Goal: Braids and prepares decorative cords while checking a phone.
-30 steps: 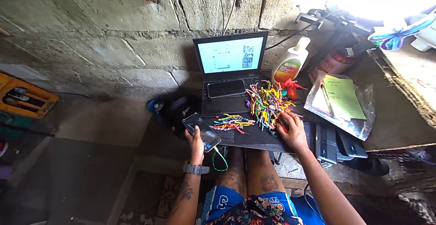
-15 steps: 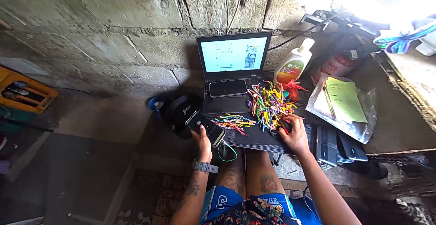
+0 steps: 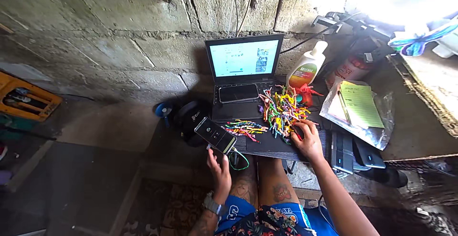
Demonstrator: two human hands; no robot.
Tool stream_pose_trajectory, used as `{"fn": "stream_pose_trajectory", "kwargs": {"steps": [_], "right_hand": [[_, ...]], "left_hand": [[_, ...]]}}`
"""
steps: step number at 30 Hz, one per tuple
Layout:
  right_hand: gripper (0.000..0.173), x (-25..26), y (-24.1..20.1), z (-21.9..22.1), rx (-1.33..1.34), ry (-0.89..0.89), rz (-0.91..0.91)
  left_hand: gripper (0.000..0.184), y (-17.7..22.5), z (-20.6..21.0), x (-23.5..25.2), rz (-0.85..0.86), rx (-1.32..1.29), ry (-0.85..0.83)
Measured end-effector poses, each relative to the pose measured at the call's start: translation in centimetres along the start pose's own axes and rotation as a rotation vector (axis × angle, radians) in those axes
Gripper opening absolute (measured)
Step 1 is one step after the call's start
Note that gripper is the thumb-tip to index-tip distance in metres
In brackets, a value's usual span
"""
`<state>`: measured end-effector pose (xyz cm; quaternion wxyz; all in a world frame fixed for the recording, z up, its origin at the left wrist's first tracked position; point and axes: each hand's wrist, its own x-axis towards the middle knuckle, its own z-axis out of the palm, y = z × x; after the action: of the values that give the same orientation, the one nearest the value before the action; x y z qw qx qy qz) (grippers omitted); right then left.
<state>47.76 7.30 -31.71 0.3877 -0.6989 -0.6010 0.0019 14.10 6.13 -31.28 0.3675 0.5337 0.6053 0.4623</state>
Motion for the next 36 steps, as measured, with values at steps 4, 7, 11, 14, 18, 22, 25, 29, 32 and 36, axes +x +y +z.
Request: {"fn": "stream_pose_trajectory", "kwargs": {"steps": [4,7,11,14,18,22,25,29,32,36], "right_hand": [[0.037,0.0,0.0,0.0,-0.007,0.001,-0.014],[0.035,0.1,-0.2,0.0,-0.013,0.007,-0.02],[0.034,0.1,-0.1,-0.1,-0.006,-0.035,0.018],[0.035,0.1,0.1,0.1,-0.017,-0.03,0.022],[0.042,0.1,-0.1,0.0,-0.064,-0.048,0.053],[0.048,0.2,0.0,0.0,-0.08,-0.057,0.063],[0.049,0.1,-0.3,-0.2,-0.08,-0.061,0.065],[0.048,0.1,-0.1,-0.2,-0.07,-0.075,0.065],[0.043,0.2,-0.1,-0.1,-0.05,-0.059,0.057],[0.04,0.1,-0.3,-0.2,-0.052,-0.075,0.082]], "left_hand": [[0.069,-0.5,0.1,-5.9,0.216,0.141,-0.225],[0.041,-0.7,0.0,-9.5,0.332,0.226,-0.622],[0.041,-3.1,1.8,-9.4,0.15,0.425,-1.334],[0.034,-4.1,3.3,-8.0,0.115,0.374,-1.295],[0.033,-4.7,4.4,-7.6,0.104,0.377,-1.28],[0.033,-4.6,4.3,-7.6,0.067,0.347,-1.284],[0.033,-4.5,4.2,-7.6,0.046,0.307,-1.285],[0.032,-4.6,4.2,-7.5,0.03,0.252,-1.275],[0.032,-4.7,4.3,-7.4,0.013,0.257,-1.27],[0.033,-4.7,4.6,-7.6,0.012,0.286,-1.278]]}}
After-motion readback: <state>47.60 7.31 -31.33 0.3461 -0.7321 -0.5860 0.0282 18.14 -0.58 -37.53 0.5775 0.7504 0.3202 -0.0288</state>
